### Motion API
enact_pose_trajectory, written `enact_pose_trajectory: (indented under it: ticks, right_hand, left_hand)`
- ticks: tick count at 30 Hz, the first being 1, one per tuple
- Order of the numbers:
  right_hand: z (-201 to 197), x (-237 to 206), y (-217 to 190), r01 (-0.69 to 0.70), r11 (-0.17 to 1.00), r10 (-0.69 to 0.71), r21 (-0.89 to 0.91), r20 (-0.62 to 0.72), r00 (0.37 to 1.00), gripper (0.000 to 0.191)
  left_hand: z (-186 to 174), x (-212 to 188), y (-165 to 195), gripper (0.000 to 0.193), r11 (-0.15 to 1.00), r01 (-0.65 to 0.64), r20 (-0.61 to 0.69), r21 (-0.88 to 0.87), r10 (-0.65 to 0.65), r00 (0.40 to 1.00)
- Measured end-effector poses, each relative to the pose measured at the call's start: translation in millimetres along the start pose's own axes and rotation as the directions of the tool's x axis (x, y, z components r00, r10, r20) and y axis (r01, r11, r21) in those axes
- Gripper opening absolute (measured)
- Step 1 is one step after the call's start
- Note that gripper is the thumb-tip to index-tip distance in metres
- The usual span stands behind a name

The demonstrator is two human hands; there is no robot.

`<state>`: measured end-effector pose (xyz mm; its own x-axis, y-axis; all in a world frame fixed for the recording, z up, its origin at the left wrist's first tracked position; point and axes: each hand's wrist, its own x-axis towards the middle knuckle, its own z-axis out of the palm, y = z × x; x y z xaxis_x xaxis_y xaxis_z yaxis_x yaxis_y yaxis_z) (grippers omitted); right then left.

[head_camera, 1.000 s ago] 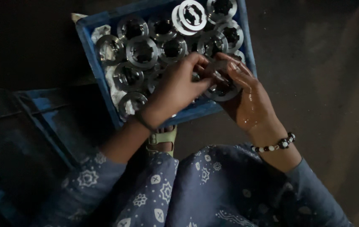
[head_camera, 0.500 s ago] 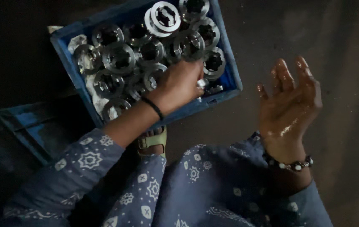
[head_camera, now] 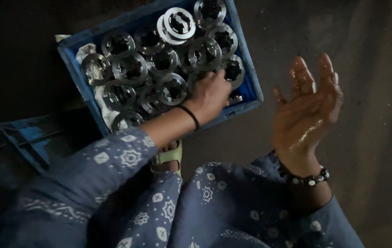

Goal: The person sits on the floor and repeatedly picks up metal rings from a blue crate, inspects them, and places them into a second crate. The hands handle the parts one at a time, turning them over and moving them between containers.

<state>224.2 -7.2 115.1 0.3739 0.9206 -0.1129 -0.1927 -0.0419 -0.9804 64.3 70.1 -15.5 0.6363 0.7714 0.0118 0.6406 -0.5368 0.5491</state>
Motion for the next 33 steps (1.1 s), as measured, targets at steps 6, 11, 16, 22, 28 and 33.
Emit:
enact_pose_trajectory:
  ticks: [6, 11, 16, 22, 28, 33]
  right_hand:
    - [-7, 6, 11, 0.059, 0.996, -0.043, -0.071, 0.202, 0.978, 0.059]
    - [36, -6, 17, 0.390, 0.496, 0.181, -0.776, 0.531, 0.827, 0.045]
    - [87, -42, 7, 0.587, 0.184, 0.327, -0.788, 0.612, 0.720, 0.064]
    - [108, -43, -3, 0.526, 0.098, 0.646, -0.845, 0.456, 0.612, 0.070]
    - [96, -28, 7, 0.573, 0.145, 0.566, -0.807, 0.542, 0.621, 0.074]
    - [89, -7, 15, 0.227, 0.396, 0.540, -0.890, 0.425, 0.726, 0.068]
  left_hand:
    - [-61, 8, -74, 0.008, 0.986, 0.037, 0.005, 0.160, -0.038, 0.999]
    - [-88, 27, -140, 0.037, 0.949, 0.036, -0.125, 0.313, 0.004, 0.992]
    - [-65, 44, -155, 0.034, 0.912, 0.135, -0.044, 0.388, -0.128, 0.991]
    - [-64, 55, -157, 0.022, 0.880, 0.152, 0.017, 0.451, -0.178, 0.984]
    - [-89, 31, -157, 0.024, 0.966, 0.255, -0.131, 0.040, -0.248, 0.960]
    - [-136, 4, -135, 0.029, 0.684, 0.458, 0.143, -0.568, -0.465, 0.873]
